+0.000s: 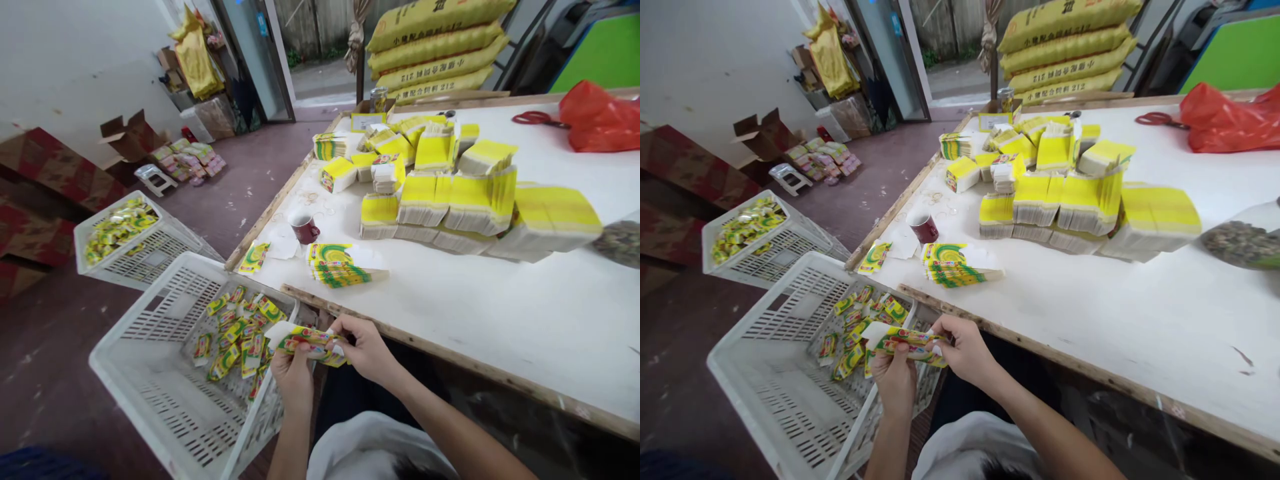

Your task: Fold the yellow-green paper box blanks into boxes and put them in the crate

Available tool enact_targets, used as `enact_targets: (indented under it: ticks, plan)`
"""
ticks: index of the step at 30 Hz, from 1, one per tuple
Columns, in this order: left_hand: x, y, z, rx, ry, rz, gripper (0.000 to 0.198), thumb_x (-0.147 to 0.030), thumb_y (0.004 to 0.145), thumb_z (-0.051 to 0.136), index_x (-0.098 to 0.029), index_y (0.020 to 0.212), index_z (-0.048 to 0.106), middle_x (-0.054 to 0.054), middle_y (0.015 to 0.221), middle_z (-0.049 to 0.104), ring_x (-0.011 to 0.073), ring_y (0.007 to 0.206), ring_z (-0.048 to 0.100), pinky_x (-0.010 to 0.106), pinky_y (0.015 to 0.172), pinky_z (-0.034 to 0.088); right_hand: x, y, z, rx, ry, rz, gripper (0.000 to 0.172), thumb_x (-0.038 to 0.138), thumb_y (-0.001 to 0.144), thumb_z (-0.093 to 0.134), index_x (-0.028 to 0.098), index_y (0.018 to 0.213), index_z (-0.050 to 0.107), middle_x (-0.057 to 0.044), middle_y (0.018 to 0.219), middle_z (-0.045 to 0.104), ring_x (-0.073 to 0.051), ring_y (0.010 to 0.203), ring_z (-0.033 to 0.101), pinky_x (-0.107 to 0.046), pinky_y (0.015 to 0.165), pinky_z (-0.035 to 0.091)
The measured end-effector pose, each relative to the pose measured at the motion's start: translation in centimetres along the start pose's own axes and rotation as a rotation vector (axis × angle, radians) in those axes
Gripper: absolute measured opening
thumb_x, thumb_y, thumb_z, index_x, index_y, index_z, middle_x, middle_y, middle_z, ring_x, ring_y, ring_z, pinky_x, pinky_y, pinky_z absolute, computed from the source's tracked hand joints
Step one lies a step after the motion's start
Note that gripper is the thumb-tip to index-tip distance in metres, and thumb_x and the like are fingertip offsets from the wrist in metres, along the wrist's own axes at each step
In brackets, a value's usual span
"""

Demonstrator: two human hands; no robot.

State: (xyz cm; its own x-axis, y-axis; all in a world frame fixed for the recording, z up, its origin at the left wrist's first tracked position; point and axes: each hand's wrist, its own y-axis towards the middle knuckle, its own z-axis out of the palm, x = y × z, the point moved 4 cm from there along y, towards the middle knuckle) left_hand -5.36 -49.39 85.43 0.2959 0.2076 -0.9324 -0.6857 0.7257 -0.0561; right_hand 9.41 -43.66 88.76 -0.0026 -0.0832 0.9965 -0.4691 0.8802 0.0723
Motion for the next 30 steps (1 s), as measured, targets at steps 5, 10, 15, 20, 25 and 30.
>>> enact_targets:
  ticks: [5,10,15,20,25,30]
  plan:
    - [-2.3,2.4,-0.9,0.192,-0.034,-0.033,0.053,-0.058,0.064,0.084,-0.019,0.101,0.076,0.012,0.105,0.078,0.0279,0.096,0.074,0.040,0.088,0.060,1.7,0.3,-2.1,0.009,-0.370,-0.333,0.020,0.008,0.090,0.051,0.020,0.083,0.066,-0.004,0.080,0.066,-0.017,0.078,0.057,-0.028,0.071,0.045]
    - [-4.2,2.3,-0.8,0.679,0.402,-0.061,0.095,-0.033,0.045,0.097,-0.021,0.132,0.061,0.015,0.136,0.064,0.0346,0.124,0.061,0.046,0.108,0.047,2.9,-0.9,-0.6,0.229,-0.757,-0.643,0.019,0.016,0.098,0.053,0.025,0.088,0.067,-0.002,0.084,0.068,-0.018,0.089,0.056,-0.040,0.099,0.042]
    - [-2.5,-0.4,0.5,0.672,0.732,-0.036,0.064,-0.023,0.074,0.077,-0.022,0.132,0.050,0.007,0.106,0.069,0.0241,0.094,0.068,0.038,0.084,0.056,0.6,-1.0,-0.4,-0.121,-0.486,-0.455,0.042,0.031,0.091,0.062,0.022,0.131,0.054,-0.016,0.134,0.056,-0.031,0.133,0.046,-0.057,0.117,0.031]
    - [-1.8,-1.8,1.4,0.599,0.806,0.215,0.074,-0.019,0.068,0.079,-0.021,0.134,0.045,0.012,0.109,0.070,0.0279,0.095,0.070,0.040,0.081,0.056,-2.8,-0.7,0.9,0.027,0.206,0.072,0.058,0.051,0.090,0.061,0.020,0.139,0.052,-0.015,0.130,0.064,-0.030,0.124,0.060,-0.052,0.109,0.046]
    - [-2.2,-2.2,2.1,0.622,0.791,0.294,0.061,-0.015,0.067,0.077,-0.021,0.123,0.054,0.013,0.112,0.069,0.0291,0.098,0.069,0.040,0.083,0.054,-2.9,-0.5,1.4,0.166,0.438,0.228,0.061,0.057,0.085,0.069,0.023,0.135,0.059,-0.011,0.127,0.068,-0.027,0.118,0.064,-0.050,0.112,0.043]
    - [-2.2,-1.9,2.2,0.690,0.748,0.226,0.052,-0.010,0.069,0.072,-0.023,0.116,0.055,0.005,0.099,0.067,0.0224,0.086,0.067,0.034,0.076,0.052,-2.2,-0.2,0.8,0.094,0.150,0.012,0.054,0.040,0.094,0.058,0.022,0.144,0.052,-0.014,0.141,0.060,-0.029,0.136,0.052,-0.052,0.118,0.035]
